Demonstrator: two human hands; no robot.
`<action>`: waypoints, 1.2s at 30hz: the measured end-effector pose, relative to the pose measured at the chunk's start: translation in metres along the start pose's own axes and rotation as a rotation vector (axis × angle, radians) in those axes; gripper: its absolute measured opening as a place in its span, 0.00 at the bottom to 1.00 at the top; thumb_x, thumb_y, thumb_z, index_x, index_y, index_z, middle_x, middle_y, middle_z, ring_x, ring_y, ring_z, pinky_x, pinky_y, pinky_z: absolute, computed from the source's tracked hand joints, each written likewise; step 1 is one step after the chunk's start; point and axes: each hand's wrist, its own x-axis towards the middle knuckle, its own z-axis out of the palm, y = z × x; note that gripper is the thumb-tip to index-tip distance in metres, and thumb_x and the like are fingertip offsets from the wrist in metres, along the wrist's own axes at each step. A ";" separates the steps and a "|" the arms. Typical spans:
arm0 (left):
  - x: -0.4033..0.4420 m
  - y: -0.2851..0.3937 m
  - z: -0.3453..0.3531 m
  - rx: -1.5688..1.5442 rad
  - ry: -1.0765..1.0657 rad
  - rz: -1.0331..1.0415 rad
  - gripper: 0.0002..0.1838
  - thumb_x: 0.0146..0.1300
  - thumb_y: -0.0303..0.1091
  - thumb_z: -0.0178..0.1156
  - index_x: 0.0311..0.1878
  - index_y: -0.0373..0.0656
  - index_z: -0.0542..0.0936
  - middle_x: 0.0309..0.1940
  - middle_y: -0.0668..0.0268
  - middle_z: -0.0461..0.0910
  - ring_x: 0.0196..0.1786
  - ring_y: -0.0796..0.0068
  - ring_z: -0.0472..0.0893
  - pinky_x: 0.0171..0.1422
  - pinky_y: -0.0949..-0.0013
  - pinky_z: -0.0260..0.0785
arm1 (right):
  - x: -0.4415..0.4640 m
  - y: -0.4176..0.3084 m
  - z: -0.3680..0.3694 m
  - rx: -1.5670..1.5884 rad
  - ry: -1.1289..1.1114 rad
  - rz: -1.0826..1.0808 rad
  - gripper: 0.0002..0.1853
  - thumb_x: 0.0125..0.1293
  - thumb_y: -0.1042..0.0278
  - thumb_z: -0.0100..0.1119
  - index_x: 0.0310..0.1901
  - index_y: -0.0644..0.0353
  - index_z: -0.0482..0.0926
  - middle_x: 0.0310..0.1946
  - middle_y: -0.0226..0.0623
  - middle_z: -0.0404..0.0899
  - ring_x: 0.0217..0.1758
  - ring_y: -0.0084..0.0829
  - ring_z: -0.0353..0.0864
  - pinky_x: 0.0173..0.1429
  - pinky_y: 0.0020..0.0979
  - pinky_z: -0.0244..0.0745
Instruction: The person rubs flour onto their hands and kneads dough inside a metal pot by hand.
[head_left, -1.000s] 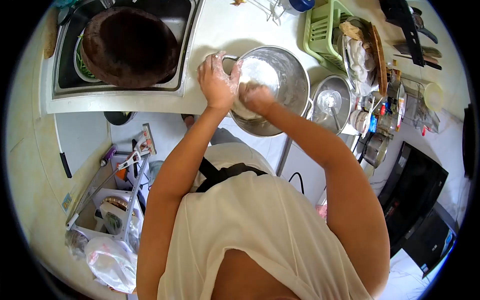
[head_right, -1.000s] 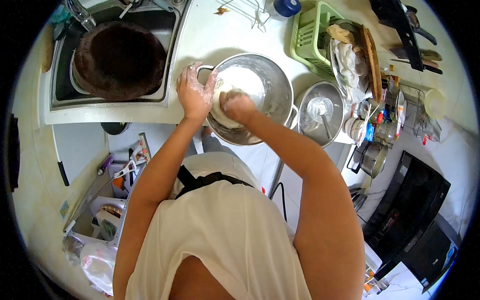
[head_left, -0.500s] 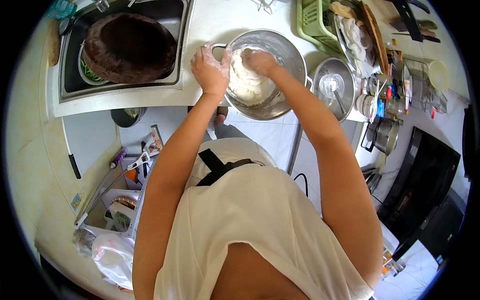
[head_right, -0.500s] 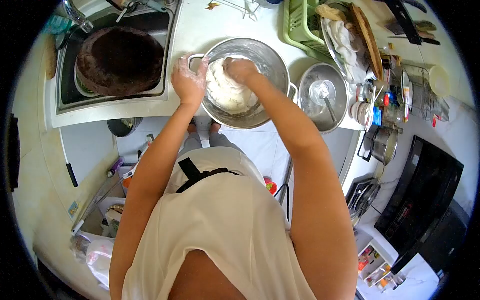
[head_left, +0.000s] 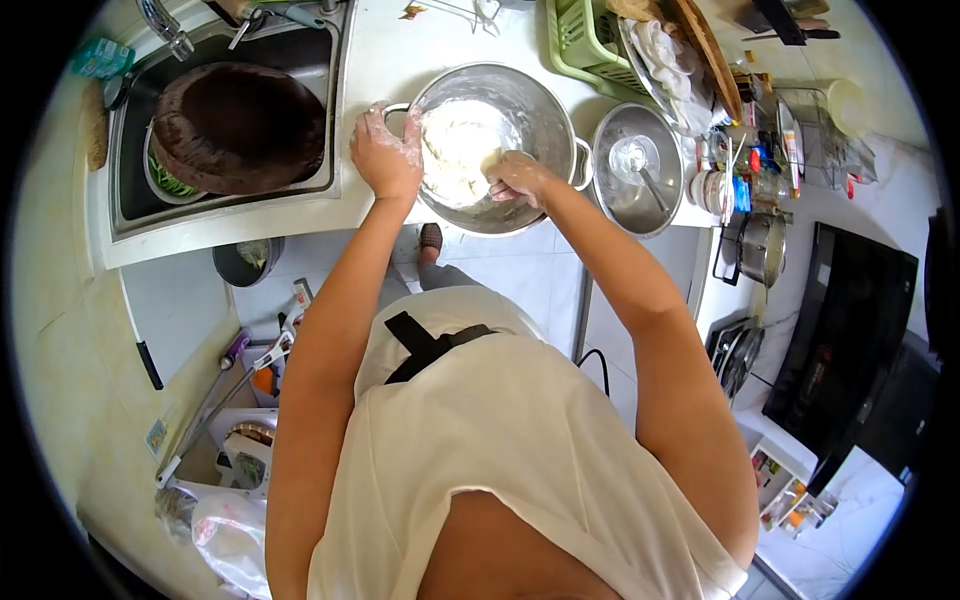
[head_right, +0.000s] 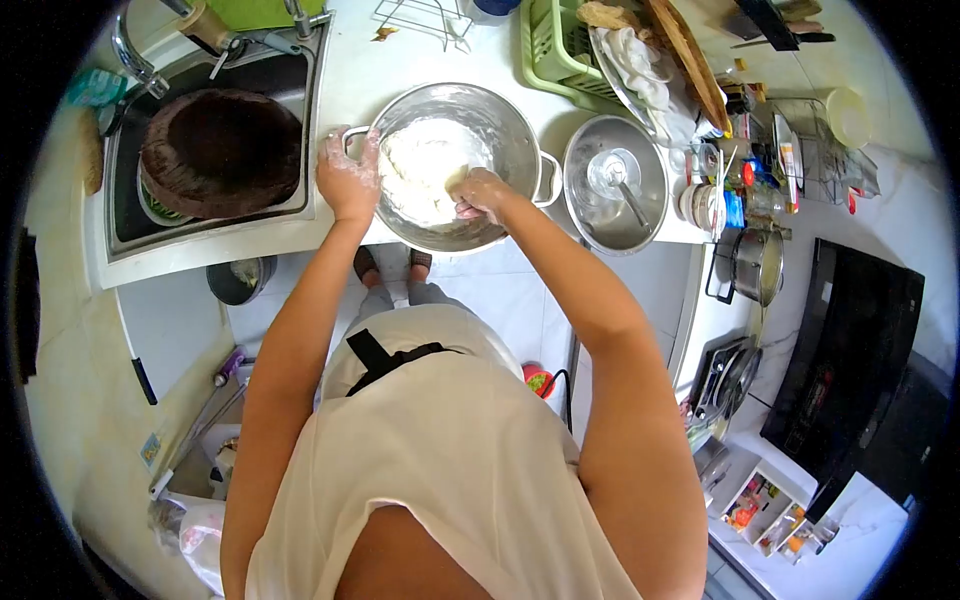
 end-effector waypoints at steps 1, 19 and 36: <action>0.000 0.001 0.000 0.002 0.003 -0.001 0.23 0.56 0.46 0.65 0.47 0.38 0.77 0.42 0.54 0.77 0.47 0.51 0.76 0.54 0.53 0.65 | -0.021 -0.013 0.010 0.076 0.055 -0.062 0.07 0.64 0.65 0.55 0.33 0.58 0.72 0.25 0.31 0.73 0.23 0.22 0.76 0.26 0.28 0.74; -0.003 0.002 -0.003 -0.013 -0.006 0.006 0.21 0.56 0.42 0.65 0.47 0.36 0.76 0.39 0.53 0.76 0.43 0.49 0.76 0.50 0.52 0.65 | 0.060 -0.074 0.054 -1.172 0.646 -0.344 0.15 0.65 0.67 0.43 0.42 0.68 0.77 0.32 0.53 0.83 0.37 0.46 0.86 0.44 0.42 0.80; -0.006 0.004 0.001 0.013 0.043 -0.085 0.22 0.56 0.46 0.65 0.47 0.39 0.77 0.40 0.56 0.77 0.47 0.52 0.75 0.54 0.54 0.64 | 0.010 0.002 0.016 -1.796 -0.032 -0.138 0.21 0.69 0.54 0.43 0.47 0.56 0.83 0.45 0.43 0.83 0.49 0.41 0.84 0.51 0.44 0.77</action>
